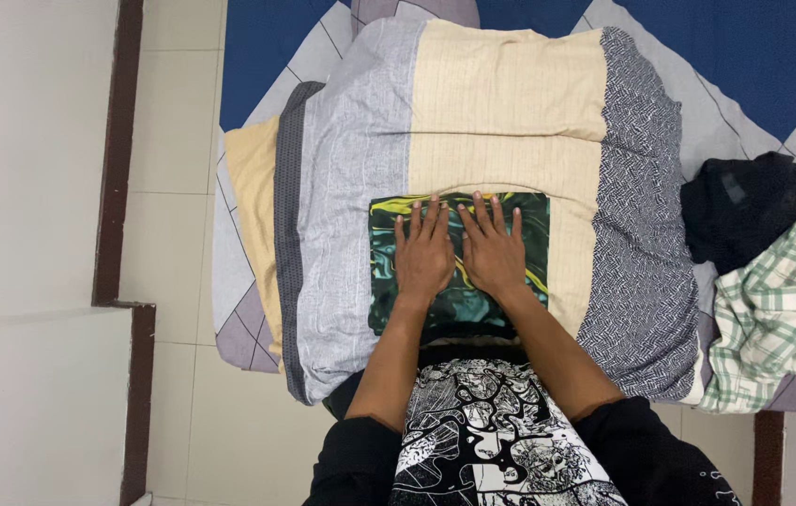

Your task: The person lays a patterned t-shirt flat on a pillow on a bed, folds the sleeves and sides toward the center, and then folds the shirt in half.

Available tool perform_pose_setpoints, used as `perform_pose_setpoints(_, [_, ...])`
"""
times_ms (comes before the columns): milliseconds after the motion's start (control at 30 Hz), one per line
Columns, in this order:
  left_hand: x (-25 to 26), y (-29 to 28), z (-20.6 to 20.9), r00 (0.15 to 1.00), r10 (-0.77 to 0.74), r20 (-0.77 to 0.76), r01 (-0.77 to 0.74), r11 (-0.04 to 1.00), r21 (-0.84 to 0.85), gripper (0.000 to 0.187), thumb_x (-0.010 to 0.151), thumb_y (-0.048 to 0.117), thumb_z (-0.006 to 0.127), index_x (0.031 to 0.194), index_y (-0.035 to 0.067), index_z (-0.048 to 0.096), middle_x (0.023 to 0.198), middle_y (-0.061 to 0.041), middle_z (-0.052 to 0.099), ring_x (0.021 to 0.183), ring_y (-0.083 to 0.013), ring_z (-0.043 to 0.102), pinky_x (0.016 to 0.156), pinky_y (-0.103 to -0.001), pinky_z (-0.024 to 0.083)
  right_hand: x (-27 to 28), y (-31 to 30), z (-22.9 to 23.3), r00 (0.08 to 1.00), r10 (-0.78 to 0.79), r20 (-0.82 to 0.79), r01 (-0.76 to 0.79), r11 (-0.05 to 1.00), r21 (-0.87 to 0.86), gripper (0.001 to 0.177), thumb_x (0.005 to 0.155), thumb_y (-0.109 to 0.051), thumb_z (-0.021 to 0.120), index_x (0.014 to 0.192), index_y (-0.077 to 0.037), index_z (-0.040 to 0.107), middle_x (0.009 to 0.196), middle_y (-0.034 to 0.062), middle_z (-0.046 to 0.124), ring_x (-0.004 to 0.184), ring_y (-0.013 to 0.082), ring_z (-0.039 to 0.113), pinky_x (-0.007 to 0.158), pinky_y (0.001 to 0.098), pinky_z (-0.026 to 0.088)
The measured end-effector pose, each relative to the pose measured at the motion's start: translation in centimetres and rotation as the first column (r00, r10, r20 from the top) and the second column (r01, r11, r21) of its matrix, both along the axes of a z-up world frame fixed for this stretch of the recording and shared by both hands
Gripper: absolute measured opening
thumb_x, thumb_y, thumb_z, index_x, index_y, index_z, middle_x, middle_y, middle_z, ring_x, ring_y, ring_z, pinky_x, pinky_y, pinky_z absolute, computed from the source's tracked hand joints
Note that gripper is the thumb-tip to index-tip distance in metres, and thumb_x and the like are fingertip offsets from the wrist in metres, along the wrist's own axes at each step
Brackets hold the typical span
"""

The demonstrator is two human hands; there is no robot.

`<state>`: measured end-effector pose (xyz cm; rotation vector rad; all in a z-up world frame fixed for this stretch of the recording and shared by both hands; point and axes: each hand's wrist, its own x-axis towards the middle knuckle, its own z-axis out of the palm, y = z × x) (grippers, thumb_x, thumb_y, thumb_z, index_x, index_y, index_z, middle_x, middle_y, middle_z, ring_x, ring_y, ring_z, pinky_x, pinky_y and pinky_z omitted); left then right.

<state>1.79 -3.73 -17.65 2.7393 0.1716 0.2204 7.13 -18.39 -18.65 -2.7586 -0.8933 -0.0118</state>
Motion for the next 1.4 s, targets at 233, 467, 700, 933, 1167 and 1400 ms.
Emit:
perform_pose_setpoints(233, [-0.8,1.2,0.5,0.999,0.004,-0.035,-0.002,0.998,0.056,0.058,0.099,0.029,0.050,0.156,0.019,0.045,0.163,-0.009,0.037,0.150,-0.0383,0.031,0.119,-0.066,0.018,0.2,-0.9,0.0,0.997,-0.033,-0.065,0.037,0.998,0.059,0.053,0.107,-0.038,0.040,0.157,-0.019,0.046,0.167,0.0137,0.033,0.152,0.0365,0.030,0.122,0.0615,0.019])
perform_pose_setpoints(467, [-1.9,2.2,0.7,0.992,0.110,-0.069,-0.105,0.991,0.078,0.060,0.101,0.037,0.047,0.159,0.022,0.041,0.166,-0.009,0.037,0.152,-0.0337,0.033,0.120,-0.068,0.016,0.2,-2.9,-0.5,0.996,-0.077,-0.040,0.081,0.992,0.095,0.067,0.105,-0.051,0.043,0.159,-0.013,0.043,0.168,0.0176,0.030,0.154,0.0368,0.029,0.124,0.0555,0.019])
perform_pose_setpoints(700, [-2.7,2.3,1.7,0.957,0.235,-0.170,-0.225,0.971,0.078,0.068,0.098,0.048,0.049,0.158,0.019,0.036,0.167,-0.007,0.030,0.152,-0.0311,0.029,0.116,-0.072,0.012,0.3,-4.1,-1.4,0.975,-0.214,-0.060,0.220,0.970,0.107,0.070,0.106,-0.050,0.041,0.161,-0.007,0.036,0.169,0.0217,0.025,0.155,0.0431,0.023,0.121,0.0636,0.014])
perform_pose_setpoints(933, [-4.1,3.3,1.1,0.951,0.268,-0.156,-0.257,0.962,0.088,0.071,0.099,0.044,0.047,0.161,0.013,0.032,0.168,-0.006,0.030,0.153,-0.0341,0.028,0.115,-0.074,0.009,-0.3,-5.9,-2.0,0.958,-0.270,-0.098,0.279,0.956,0.089,0.067,0.108,-0.045,0.036,0.162,-0.005,0.034,0.171,0.0178,0.021,0.155,0.0424,0.021,0.122,0.0645,0.008])
perform_pose_setpoints(1167, [-5.6,2.9,1.0,0.936,0.347,-0.060,-0.335,0.930,0.153,0.065,0.097,0.032,0.049,0.156,0.007,0.040,0.167,-0.012,0.033,0.153,-0.0423,0.030,0.116,-0.075,0.009,-2.5,-5.6,-1.0,0.963,-0.269,0.029,0.268,0.962,0.047,0.064,0.110,-0.040,0.037,0.161,-0.001,0.037,0.173,0.0185,0.023,0.158,0.0405,0.022,0.124,0.0656,0.007])
perform_pose_setpoints(1400, [-7.4,-1.3,1.6,0.990,0.113,0.088,-0.123,0.985,0.121,0.060,0.096,0.023,0.055,0.151,0.003,0.049,0.163,-0.015,0.041,0.150,-0.0401,0.037,0.120,-0.070,0.019,-7.5,-3.1,1.2,0.998,-0.057,-0.039,0.060,0.995,0.081,0.057,0.110,-0.038,0.040,0.157,-0.007,0.043,0.169,0.0176,0.030,0.155,0.0384,0.028,0.125,0.0619,0.015])
